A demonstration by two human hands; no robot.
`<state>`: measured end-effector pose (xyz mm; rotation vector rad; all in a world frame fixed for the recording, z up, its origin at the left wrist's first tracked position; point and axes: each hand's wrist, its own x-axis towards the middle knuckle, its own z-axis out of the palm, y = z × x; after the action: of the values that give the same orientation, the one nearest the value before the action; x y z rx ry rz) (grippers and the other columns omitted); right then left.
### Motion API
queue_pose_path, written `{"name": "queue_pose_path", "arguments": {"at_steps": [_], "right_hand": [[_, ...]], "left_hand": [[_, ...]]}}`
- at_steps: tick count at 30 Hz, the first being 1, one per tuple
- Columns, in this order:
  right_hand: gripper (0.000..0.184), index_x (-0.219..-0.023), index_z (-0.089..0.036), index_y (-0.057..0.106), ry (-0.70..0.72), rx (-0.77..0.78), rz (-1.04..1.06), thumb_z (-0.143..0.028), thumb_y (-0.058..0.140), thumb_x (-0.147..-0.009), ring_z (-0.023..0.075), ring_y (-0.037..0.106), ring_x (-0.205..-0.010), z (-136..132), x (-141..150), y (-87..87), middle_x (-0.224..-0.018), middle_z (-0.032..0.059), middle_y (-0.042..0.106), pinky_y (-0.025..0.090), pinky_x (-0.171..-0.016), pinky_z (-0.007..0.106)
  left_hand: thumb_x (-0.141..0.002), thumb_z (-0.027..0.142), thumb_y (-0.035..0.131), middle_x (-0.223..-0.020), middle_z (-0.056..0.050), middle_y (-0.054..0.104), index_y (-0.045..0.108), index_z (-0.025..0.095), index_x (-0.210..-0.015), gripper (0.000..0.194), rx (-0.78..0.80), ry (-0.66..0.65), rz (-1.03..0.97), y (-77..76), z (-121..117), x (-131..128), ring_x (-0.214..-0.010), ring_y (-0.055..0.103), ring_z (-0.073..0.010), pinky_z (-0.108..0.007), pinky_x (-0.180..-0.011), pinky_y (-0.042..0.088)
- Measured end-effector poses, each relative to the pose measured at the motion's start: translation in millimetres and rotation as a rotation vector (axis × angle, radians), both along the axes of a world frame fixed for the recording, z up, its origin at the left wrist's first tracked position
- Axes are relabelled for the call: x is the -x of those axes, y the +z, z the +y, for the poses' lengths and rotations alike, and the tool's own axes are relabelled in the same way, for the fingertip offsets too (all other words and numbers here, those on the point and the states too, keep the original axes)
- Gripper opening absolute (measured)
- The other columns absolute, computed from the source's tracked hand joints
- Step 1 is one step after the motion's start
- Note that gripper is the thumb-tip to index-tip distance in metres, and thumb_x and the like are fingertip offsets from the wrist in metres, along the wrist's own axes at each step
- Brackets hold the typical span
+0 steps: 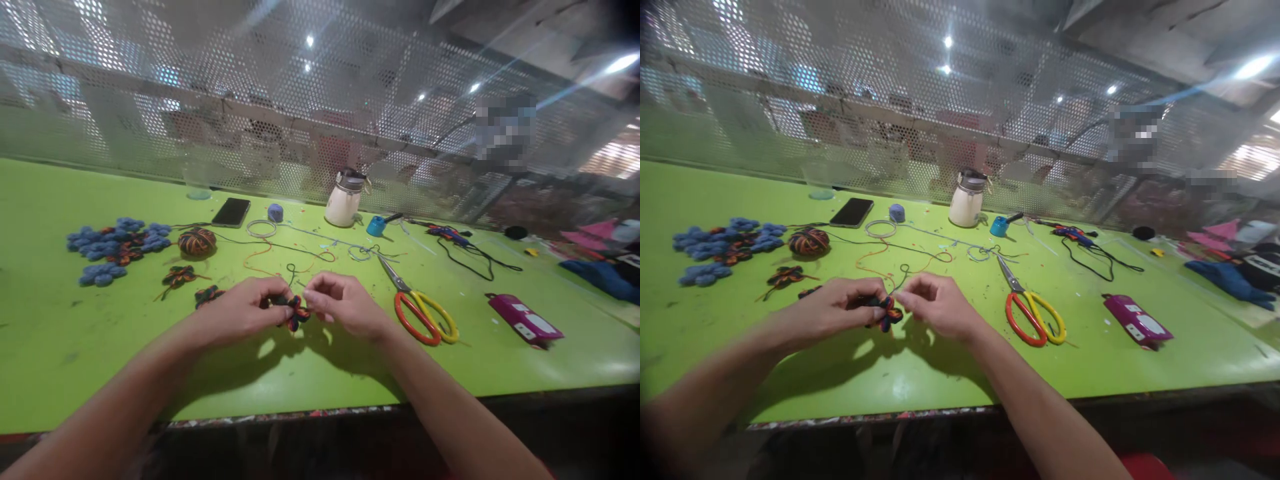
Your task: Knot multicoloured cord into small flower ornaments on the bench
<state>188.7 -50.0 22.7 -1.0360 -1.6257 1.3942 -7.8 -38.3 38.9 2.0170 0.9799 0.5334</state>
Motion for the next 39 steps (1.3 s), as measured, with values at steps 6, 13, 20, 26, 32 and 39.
{"name": "queue_pose_path", "arguments": {"at_steps": [6, 13, 20, 26, 32, 39], "right_hand": [[0.023, -0.077, -0.014, 0.058, 0.058, -0.044, -0.026, -0.034, 0.069, -0.074, 0.0092, 0.05, -0.06, -1.1, 5.0, -6.5, -0.068, -0.0007, 0.057, 0.038, -0.058, 0.024], [0.015, -0.072, -0.016, 0.054, 0.052, 0.009, -0.016, -0.021, 0.068, -0.072, 0.0068, 0.043, -0.055, -3.3, 5.3, -3.7, -0.063, -0.0036, 0.052, 0.033, -0.052, 0.021], [0.019, -0.071, -0.015, 0.057, -0.008, 0.052, -0.018, -0.025, 0.073, -0.068, 0.0068, 0.043, -0.055, -3.9, 8.9, -5.4, -0.062, -0.0033, 0.054, 0.033, -0.053, 0.022], [0.028, -0.067, -0.013, 0.059, -0.003, 0.136, 0.107, -0.032, 0.078, -0.063, 0.0056, 0.04, -0.051, -8.6, 11.2, -6.9, -0.06, -0.0029, 0.054, 0.027, -0.049, 0.021], [0.024, -0.065, -0.014, 0.06, -0.021, 0.222, 0.257, -0.031, 0.077, -0.064, 0.004, 0.033, -0.043, -11.7, 16.0, -10.3, -0.055, -0.0031, 0.054, 0.019, -0.043, 0.021], [0.027, -0.065, -0.014, 0.059, -0.023, 0.201, 0.307, -0.034, 0.077, -0.065, 0.0034, 0.033, -0.042, -4.7, 9.8, -8.8, -0.054, -0.0041, 0.052, 0.021, -0.043, 0.02]], "left_hand": [[-0.075, 0.026, 0.049, -0.068, 0.0, 0.058, 0.061, 0.018, -0.073, 0.015, -0.111, 0.042, 0.124, -3.6, -2.6, -5.2, -0.065, 0.052, -0.0161, -0.025, -0.058, 0.036], [-0.072, 0.026, 0.05, -0.068, 0.0, 0.059, 0.06, 0.017, -0.081, 0.016, -0.035, 0.056, 0.047, -4.3, -2.9, -5.6, -0.064, 0.052, -0.0155, -0.027, -0.06, 0.039], [-0.072, 0.027, 0.05, -0.068, 0.0, 0.057, 0.059, 0.016, -0.076, 0.015, -0.174, 0.129, 0.165, -3.7, -2.9, -8.8, -0.064, 0.051, -0.0157, -0.027, -0.061, 0.037], [-0.071, 0.023, 0.05, -0.068, 0.001, 0.055, 0.058, 0.017, -0.072, 0.01, -0.185, 0.058, 0.105, -3.4, -2.8, -5.3, -0.065, 0.05, -0.014, -0.026, -0.061, 0.038], [-0.067, 0.02, 0.054, -0.062, 0.003, 0.05, 0.053, 0.017, -0.063, 0.006, -0.086, 0.033, 0.047, -4.6, -1.1, -2.9, -0.062, 0.048, -0.0131, -0.025, -0.059, 0.036], [-0.078, 0.031, 0.056, -0.077, 0.0, 0.061, 0.061, 0.016, -0.083, 0.017, 0.241, -0.062, -0.185, -0.1, 0.9, 3.3, -0.074, 0.054, -0.0151, -0.027, -0.068, 0.04]]}}
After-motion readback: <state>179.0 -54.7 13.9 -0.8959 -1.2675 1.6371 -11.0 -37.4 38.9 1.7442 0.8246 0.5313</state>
